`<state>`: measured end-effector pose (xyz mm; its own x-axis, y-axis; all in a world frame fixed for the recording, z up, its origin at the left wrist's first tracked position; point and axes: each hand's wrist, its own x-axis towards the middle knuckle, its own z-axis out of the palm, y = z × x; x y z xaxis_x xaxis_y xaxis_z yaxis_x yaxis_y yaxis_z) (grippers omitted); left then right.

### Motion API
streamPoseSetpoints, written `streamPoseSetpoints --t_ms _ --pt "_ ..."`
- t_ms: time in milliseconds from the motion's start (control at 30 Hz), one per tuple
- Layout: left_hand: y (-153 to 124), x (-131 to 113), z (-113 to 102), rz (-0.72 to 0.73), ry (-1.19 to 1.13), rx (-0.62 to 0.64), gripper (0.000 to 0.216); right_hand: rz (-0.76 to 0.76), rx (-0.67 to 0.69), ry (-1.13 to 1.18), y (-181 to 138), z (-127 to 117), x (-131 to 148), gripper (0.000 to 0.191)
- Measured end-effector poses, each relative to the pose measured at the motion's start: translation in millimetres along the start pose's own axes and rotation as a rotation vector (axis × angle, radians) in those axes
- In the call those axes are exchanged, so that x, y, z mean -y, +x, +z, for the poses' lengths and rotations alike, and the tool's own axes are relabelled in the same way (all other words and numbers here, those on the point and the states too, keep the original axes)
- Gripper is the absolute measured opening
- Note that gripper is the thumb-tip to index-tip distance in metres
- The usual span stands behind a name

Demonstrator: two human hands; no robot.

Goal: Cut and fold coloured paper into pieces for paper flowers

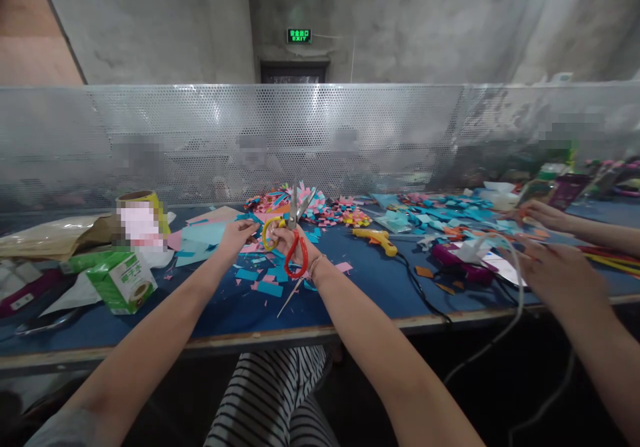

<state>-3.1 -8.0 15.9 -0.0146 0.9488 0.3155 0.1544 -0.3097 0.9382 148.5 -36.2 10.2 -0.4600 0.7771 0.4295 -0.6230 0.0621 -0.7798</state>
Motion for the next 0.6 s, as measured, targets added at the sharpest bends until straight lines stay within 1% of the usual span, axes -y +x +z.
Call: streamPoseSetpoints --t_ms 167,600 --pt "0.3 0.8 -0.6 0.009 0.016 -0.004 0.027 0.012 -0.001 0.043 -0.2 -0.6 0.2 0.01" --pt "-1.1 -0.5 0.3 0.001 -0.008 -0.002 0.025 0.014 -0.005 0.054 -0.9 3.4 2.8 0.012"
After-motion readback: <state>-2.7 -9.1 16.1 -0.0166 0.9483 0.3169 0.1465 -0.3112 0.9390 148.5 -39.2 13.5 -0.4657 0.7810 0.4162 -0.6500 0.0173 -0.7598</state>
